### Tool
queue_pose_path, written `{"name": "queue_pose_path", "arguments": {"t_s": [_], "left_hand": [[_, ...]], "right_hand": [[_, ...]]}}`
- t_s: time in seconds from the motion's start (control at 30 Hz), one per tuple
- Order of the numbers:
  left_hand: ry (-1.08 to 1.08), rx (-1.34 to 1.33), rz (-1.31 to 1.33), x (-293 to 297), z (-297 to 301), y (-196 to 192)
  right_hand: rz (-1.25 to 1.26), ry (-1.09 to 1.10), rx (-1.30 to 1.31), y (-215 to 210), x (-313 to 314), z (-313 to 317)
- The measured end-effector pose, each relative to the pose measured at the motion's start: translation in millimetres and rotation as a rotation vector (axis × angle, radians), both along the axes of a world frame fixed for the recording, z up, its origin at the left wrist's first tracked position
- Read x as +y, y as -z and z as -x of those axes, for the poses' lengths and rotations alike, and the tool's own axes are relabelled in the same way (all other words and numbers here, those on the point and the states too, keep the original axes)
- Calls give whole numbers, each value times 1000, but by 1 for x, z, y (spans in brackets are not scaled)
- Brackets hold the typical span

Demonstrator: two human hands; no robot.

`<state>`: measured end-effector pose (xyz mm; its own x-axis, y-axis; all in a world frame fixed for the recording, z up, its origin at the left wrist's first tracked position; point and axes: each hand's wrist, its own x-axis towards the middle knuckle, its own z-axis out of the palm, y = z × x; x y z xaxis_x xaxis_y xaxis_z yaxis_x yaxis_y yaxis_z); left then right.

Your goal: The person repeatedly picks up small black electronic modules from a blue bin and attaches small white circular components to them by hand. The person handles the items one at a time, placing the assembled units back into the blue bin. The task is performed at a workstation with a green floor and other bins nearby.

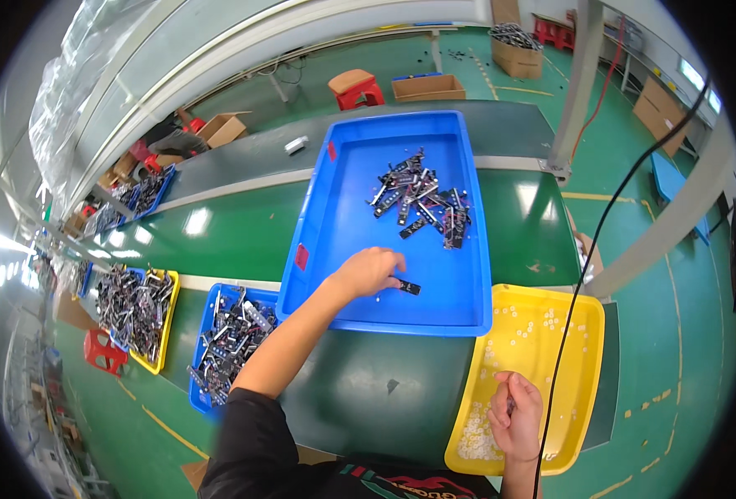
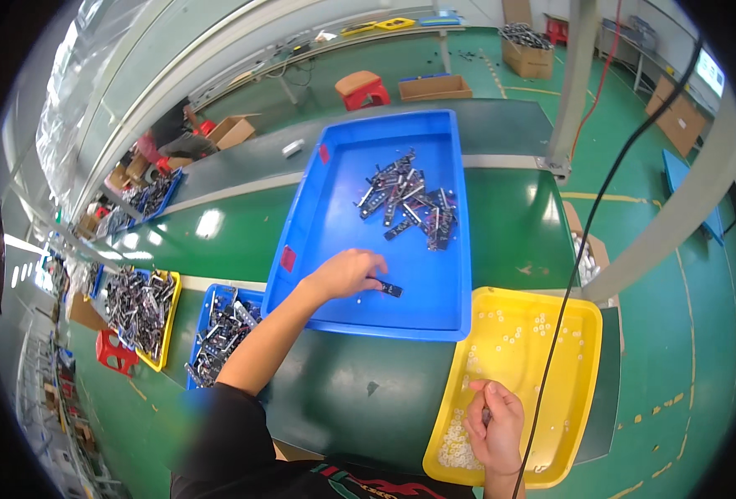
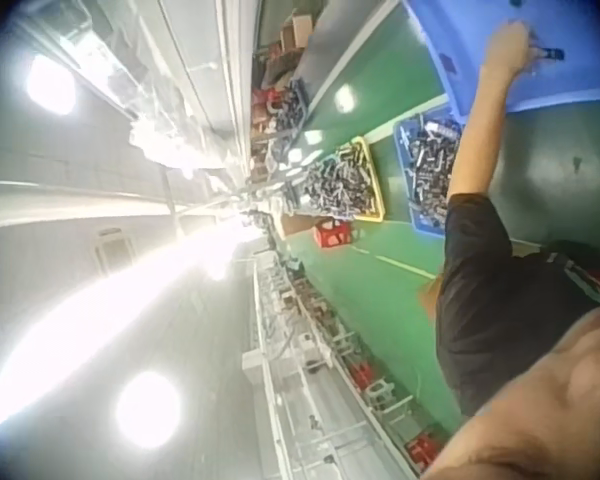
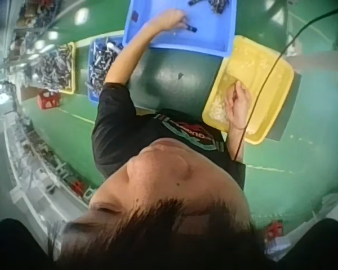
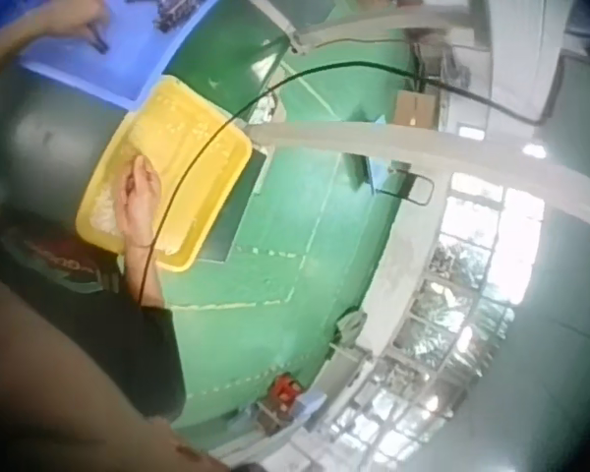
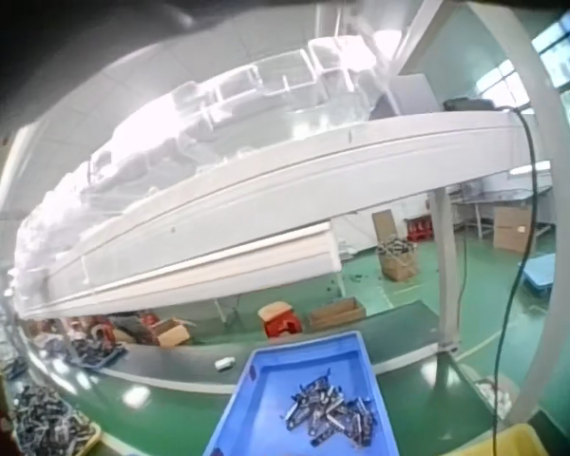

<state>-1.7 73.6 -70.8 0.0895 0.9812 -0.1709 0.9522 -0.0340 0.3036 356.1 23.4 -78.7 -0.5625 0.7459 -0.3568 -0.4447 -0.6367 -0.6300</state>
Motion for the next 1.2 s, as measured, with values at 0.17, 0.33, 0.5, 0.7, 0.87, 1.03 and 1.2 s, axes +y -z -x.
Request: {"name": "queue_pose_path", "arguments": {"t_s": [0.17, 0.33, 0.5, 0.7, 0.87, 1.03, 1.2], "left_hand": [[-71, -248, 5, -9, 8, 10], [-134, -243, 184, -14, -2, 4], [-289, -320, 203, -24, 0, -13], [-556, -1187, -146, -53, -54, -34], [-552, -1676, -140, -79, -129, -32], [-572, -1773, -122, -85, -167, -21], [-629, -1688, -136, -89, -181, -18]], "right_hand": [[107, 16, -14, -3, 2, 2], [150, 16, 44, -1, 4, -2], [102, -8, 181, -2, 5, -3], [14, 56, 28, -8, 8, -3], [-48, -1, 12, -9, 8, -5], [-109, -72, 9, -10, 9, -1], [-105, -82, 62, -11, 9, 3]]}}
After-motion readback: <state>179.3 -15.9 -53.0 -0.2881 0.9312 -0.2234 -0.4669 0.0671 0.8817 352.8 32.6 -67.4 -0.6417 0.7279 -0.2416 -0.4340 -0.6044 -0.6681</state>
